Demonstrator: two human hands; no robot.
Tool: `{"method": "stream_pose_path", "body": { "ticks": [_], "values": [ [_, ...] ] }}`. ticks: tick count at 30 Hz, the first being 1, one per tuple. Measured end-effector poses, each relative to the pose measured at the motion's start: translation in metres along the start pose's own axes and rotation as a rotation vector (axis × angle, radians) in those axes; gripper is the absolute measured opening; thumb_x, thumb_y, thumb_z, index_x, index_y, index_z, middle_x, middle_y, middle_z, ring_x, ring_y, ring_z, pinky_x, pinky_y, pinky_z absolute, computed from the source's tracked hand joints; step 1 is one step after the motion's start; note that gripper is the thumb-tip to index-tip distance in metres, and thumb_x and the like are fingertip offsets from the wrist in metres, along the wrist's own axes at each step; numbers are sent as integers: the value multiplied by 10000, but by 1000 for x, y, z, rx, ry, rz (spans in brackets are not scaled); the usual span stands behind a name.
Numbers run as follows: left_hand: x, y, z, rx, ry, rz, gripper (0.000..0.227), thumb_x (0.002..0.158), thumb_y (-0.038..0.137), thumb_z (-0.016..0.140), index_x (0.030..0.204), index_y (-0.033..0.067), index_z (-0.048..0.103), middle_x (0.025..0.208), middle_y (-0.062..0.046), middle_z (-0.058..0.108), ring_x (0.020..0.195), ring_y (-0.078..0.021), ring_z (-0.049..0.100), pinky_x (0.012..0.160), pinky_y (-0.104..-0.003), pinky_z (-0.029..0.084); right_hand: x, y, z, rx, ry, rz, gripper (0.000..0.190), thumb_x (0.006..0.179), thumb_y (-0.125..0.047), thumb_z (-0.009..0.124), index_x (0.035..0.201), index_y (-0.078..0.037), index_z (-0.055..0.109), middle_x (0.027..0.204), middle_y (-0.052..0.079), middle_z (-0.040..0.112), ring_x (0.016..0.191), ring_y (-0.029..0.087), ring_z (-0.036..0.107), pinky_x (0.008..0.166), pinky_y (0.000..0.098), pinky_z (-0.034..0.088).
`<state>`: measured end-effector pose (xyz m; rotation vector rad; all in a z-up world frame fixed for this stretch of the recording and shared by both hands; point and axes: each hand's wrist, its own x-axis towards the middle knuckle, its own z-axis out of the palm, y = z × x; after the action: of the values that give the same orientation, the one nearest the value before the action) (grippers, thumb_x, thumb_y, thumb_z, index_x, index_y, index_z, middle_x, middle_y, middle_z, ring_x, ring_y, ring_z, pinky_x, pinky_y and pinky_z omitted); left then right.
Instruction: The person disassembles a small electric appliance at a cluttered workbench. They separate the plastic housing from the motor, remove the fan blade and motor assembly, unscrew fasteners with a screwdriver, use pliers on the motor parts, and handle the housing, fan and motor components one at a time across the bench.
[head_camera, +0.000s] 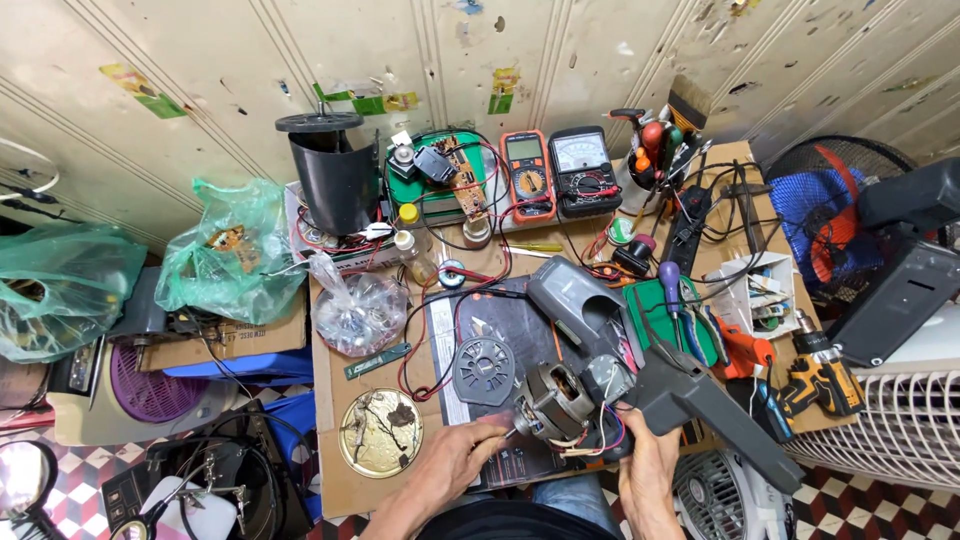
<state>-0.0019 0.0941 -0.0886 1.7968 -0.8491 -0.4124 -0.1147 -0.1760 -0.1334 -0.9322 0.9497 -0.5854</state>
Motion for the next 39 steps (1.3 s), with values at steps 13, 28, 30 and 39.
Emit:
{"method": "stream_pose_path", "body": {
  "ticks": [13, 28, 30, 39],
  "values": [
    [10, 38, -1, -30, -343, -332, 224, 958, 235, 669, 1057, 50, 747, 835, -179, 729, 783, -351, 715, 688, -419, 540, -16, -27, -9, 31, -114, 35, 734, 792, -29, 716, 1467, -56, 429, 1330, 69, 591, 1221, 213, 575, 1062, 391, 460],
    [6, 68, 7, 27, -185, -275, 212, 873, 228, 769, 859, 28, 698, 731, -143, 695, 692, -317, 702, 621, -424, 536, 21, 23, -70, 304, -231, 169, 393, 890, -80, 637, 1280, -50, 603, 1201, 51, 697, 1088, 199, 675, 956, 393, 540],
    [6, 77, 4, 29, -201, -303, 239, 882, 236, 777, 872, 22, 673, 729, -149, 673, 705, -328, 683, 641, -423, 532, 45, 63, -113, 452, -274, 165, 266, 1046, -110, 698, 1273, -69, 567, 1261, 44, 679, 1153, 188, 648, 990, 384, 497],
    [3, 93, 9, 45, -205, -321, 287, 841, 213, 822, 843, 23, 607, 785, -125, 640, 769, -306, 660, 680, -418, 513, 18, 20, -83, 397, -124, 309, 467, 946, -338, 672, 1344, -97, 628, 1220, 59, 724, 1112, 233, 682, 957, 475, 530]
  ]
}}
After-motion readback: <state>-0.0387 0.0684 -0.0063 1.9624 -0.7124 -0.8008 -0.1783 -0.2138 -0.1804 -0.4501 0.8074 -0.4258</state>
